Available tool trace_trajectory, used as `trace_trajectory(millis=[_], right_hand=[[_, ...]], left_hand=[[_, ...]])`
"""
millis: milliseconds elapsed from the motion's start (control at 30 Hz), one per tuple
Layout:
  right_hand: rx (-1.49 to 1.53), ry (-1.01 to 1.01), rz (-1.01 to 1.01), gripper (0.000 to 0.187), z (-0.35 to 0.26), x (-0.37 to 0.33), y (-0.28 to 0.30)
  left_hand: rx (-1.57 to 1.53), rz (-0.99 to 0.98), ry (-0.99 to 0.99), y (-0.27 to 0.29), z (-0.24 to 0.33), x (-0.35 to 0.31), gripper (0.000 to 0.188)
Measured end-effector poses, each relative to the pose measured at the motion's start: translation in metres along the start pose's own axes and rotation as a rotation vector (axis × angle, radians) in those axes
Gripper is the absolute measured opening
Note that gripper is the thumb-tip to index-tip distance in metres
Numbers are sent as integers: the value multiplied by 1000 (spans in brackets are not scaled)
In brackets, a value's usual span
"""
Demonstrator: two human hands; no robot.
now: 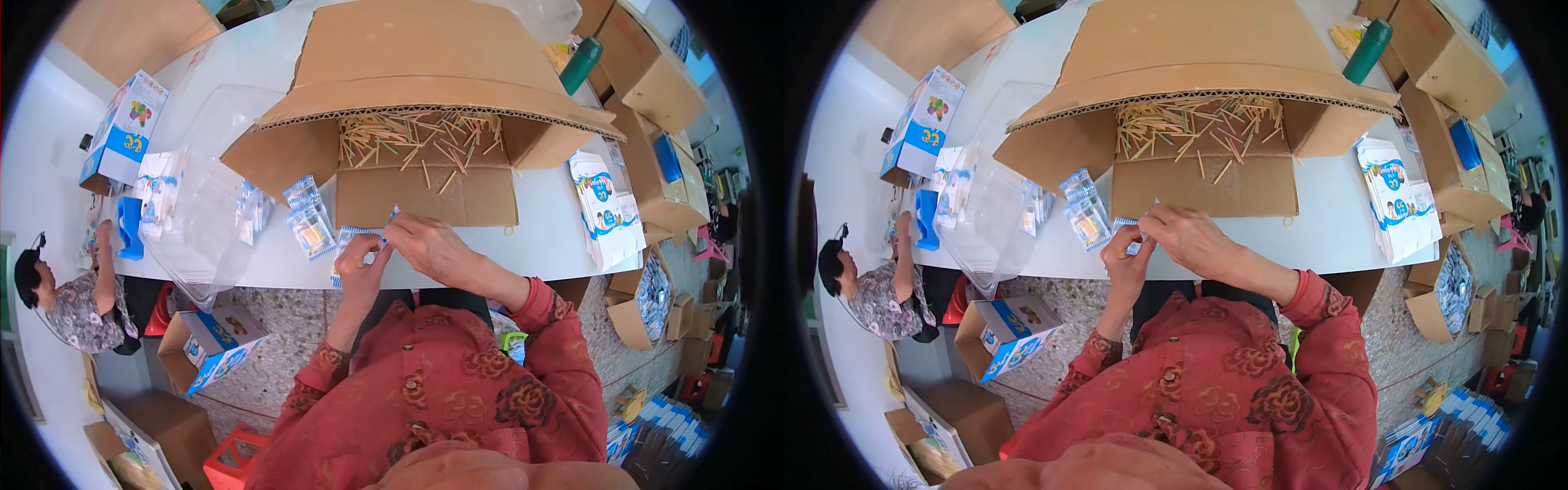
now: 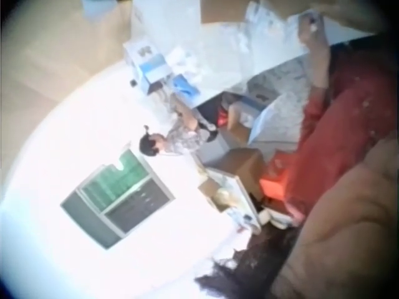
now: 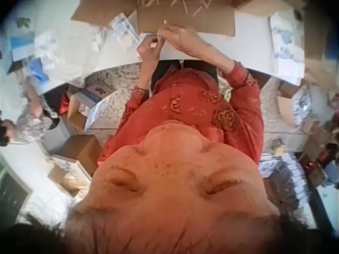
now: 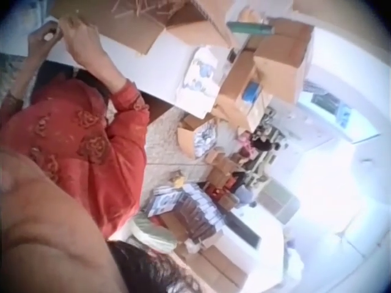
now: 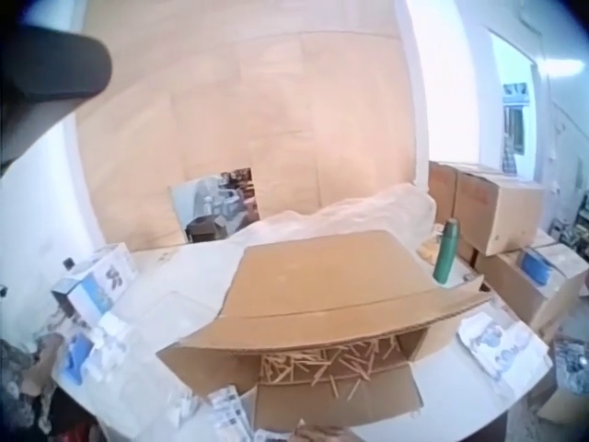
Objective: Packing bundles of small wooden skewers into plastic bags and placing them into a cardboard box.
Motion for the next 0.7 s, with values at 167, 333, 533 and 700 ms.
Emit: trace_trajectory(millis=[167,333,533,700], right_hand=[[-105,55,-4,18,-8,9,0],[-96,73,-23,15,-16,11,-5],[-4,108,-54,11,-18,14,-12],[306,-194,-107,13,17,25,-13]], left_hand=[[-2,53,-53,2,5,3,11],[-1,91,-43,11,-2,1,10],[-53,57,2,13,-22,-6,11],[-216,-4,241,11,-64,-12,12]])
Point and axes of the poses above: each hand's wrist, its own x-axis towards the middle knuckle, its own y-axis out of the back of the hand, z = x × y, the point moved 7 cm from there along x, towards the middle knuckle, and after that the axes turned 10 degrees about z, right-handed, at the moved point
